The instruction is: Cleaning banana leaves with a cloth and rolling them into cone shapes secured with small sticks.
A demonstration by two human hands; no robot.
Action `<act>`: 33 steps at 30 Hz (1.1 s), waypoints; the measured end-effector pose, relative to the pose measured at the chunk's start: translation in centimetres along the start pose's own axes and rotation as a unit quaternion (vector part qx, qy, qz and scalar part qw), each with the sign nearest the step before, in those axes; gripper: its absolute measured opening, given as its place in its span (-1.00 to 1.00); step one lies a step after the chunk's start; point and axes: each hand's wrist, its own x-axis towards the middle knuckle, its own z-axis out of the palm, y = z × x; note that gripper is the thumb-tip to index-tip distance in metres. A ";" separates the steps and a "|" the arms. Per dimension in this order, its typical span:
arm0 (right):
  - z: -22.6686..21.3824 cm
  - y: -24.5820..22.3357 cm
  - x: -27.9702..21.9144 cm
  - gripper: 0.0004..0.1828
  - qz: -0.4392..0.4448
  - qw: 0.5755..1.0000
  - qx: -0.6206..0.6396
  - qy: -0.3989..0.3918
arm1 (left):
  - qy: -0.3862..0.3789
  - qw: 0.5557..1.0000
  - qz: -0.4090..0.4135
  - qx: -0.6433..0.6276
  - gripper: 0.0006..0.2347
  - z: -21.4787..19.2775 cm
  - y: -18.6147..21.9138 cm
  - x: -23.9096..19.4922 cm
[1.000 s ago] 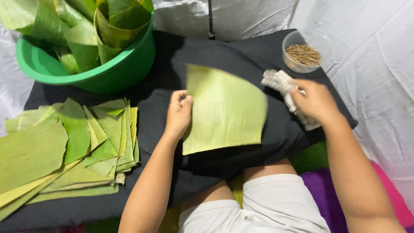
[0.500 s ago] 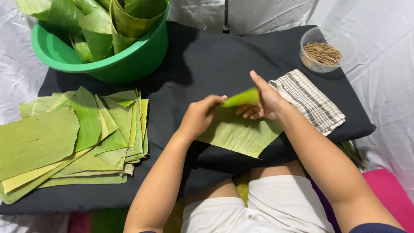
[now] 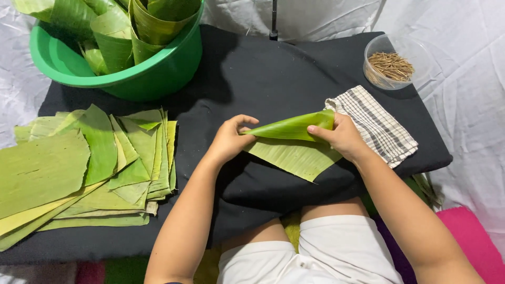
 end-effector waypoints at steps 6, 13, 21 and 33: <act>0.1 0.8 -0.4 -0.66 -0.043 0.999 0.026 -0.001 | 0.067 0.966 -0.044 -0.244 -0.45 -0.1 -0.6 0.2; 2.5 -0.8 -0.3 -0.72 0.192 0.898 0.395 0.016 | 0.011 0.948 -0.014 -0.319 -0.41 4.3 0.2 -0.6; 3.3 -3.6 0.4 -0.42 0.049 0.974 0.103 -0.198 | 0.013 0.933 0.163 0.321 -0.30 3.2 2.9 -3.0; 2.3 -4.8 2.6 -0.90 -0.029 0.991 0.068 -0.114 | -0.032 0.998 0.034 0.037 -0.57 3.3 -1.3 -0.2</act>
